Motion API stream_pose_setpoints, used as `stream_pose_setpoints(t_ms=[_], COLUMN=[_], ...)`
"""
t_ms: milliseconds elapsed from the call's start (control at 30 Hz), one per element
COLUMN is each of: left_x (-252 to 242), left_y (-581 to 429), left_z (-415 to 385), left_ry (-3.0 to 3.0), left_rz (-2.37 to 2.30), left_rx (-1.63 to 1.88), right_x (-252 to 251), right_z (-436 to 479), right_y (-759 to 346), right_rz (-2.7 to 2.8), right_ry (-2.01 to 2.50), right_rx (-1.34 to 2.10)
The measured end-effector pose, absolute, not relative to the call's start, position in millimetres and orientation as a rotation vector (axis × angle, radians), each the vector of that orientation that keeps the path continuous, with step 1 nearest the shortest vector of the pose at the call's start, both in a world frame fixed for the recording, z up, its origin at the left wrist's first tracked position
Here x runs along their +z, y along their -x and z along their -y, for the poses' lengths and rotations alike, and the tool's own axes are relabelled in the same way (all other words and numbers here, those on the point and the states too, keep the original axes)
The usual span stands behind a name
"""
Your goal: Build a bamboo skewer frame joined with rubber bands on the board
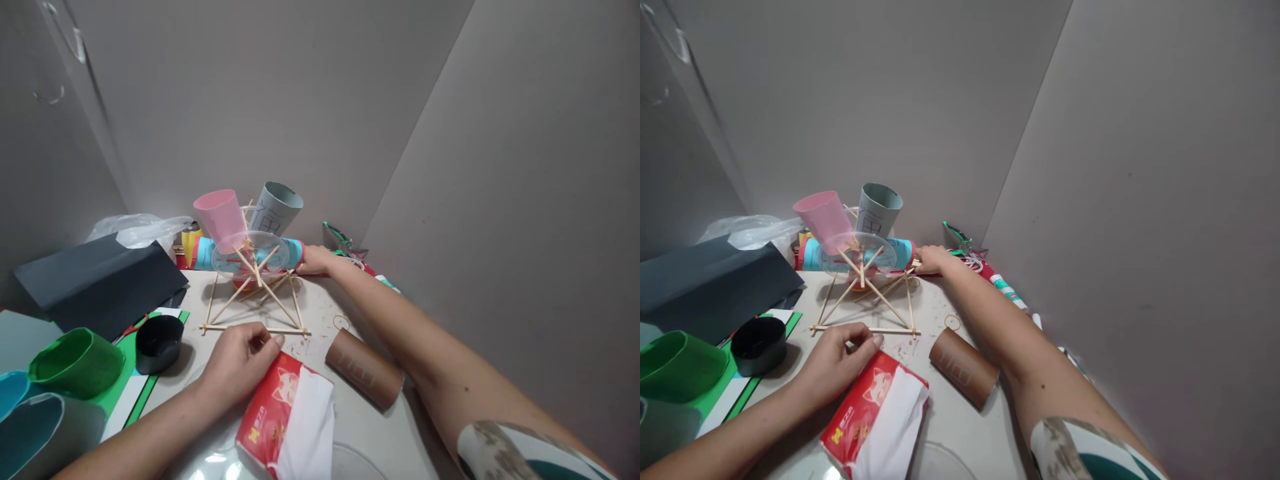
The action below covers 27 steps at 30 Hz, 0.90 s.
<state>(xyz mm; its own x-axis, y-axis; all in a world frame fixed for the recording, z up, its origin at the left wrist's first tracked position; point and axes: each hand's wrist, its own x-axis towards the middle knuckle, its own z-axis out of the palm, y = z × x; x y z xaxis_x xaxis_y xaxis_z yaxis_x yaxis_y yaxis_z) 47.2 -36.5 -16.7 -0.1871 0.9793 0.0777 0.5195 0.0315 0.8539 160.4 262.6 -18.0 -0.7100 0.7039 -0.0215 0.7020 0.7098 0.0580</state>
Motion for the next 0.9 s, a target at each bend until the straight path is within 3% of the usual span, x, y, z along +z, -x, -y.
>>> stream_pose_setpoints(t_ms=[233,567,900], left_x=[-28,-25,-34], left_y=[-26,-37,-46], left_z=[22,2,-28], left_ry=[-1.178,-0.805,-0.839], left_rz=[-1.752,-1.279,-1.151], left_rx=[1.515,1.249,1.335], right_x=[-23,-19,-18], right_z=[-270,-267,-267], right_y=[-163,-164,-165], right_rz=[-2.903,-2.917,-2.925], right_ry=[-1.108,-1.112,-1.132], right_rx=[0.222,0.164,0.142])
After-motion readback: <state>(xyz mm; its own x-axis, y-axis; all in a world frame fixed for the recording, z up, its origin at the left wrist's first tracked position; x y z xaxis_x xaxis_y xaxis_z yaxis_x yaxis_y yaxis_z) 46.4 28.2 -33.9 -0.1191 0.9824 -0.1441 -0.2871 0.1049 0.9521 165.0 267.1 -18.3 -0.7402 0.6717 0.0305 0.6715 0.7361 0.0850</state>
